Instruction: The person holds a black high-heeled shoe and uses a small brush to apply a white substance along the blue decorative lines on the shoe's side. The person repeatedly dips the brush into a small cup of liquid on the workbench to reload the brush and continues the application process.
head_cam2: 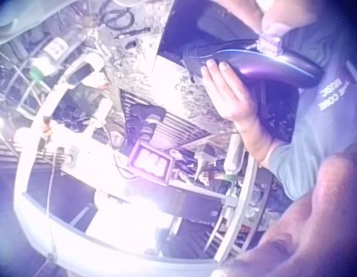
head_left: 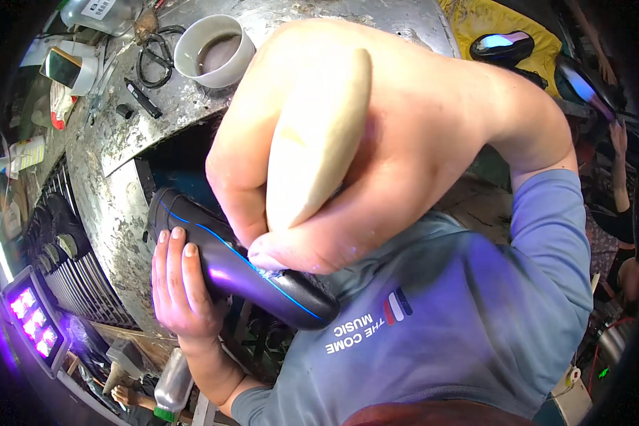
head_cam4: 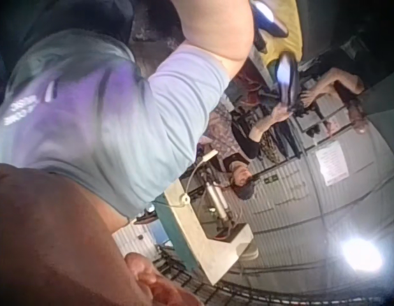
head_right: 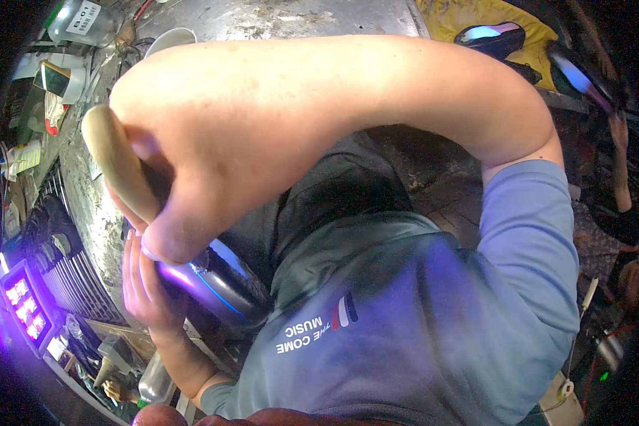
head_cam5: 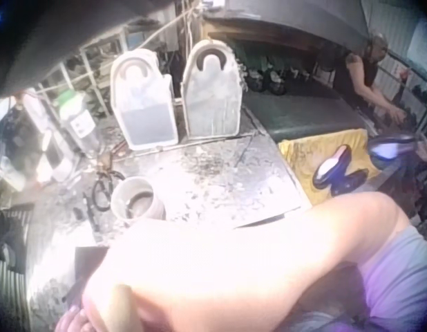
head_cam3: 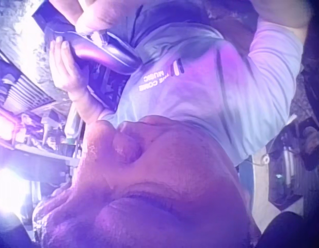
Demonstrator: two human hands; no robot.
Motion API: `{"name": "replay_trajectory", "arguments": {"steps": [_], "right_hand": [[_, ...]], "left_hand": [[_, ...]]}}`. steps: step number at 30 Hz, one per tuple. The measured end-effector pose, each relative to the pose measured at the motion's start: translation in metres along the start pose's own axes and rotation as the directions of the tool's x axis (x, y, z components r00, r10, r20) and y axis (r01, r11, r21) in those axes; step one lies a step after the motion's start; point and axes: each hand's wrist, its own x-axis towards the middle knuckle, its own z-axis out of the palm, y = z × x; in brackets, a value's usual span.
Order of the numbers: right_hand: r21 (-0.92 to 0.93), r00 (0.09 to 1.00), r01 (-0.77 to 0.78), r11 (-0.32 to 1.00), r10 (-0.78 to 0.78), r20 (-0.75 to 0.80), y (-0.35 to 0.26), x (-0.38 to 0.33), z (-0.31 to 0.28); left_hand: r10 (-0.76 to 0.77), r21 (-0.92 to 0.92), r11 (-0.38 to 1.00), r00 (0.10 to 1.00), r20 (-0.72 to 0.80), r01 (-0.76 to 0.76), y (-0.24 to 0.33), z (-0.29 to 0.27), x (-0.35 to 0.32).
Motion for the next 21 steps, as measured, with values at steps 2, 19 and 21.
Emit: {"name": "replay_trajectory", "arguments": {"steps": [2, 19, 21], "right_hand": [[-0.017, 0.999, 0.034, 0.999, -0.034, 0.012, 0.000, 0.000, 0.001], [-0.105, 0.978, 0.206, 0.973, -0.202, 0.042, -0.016, -0.015, -0.004], [-0.116, 0.973, 0.229, 0.967, -0.226, 0.036, -0.018, -0.017, -0.003]], "left_hand": [[-0.019, 0.009, 1.000, 1.000, 0.019, 0.019, -0.001, 0.001, -0.002], [-0.362, -0.280, 0.890, 0.931, 0.050, 0.361, 0.006, 0.013, -0.012], [-0.432, -0.326, 0.841, 0.899, 0.075, 0.431, 0.012, 0.010, -0.012]]}}
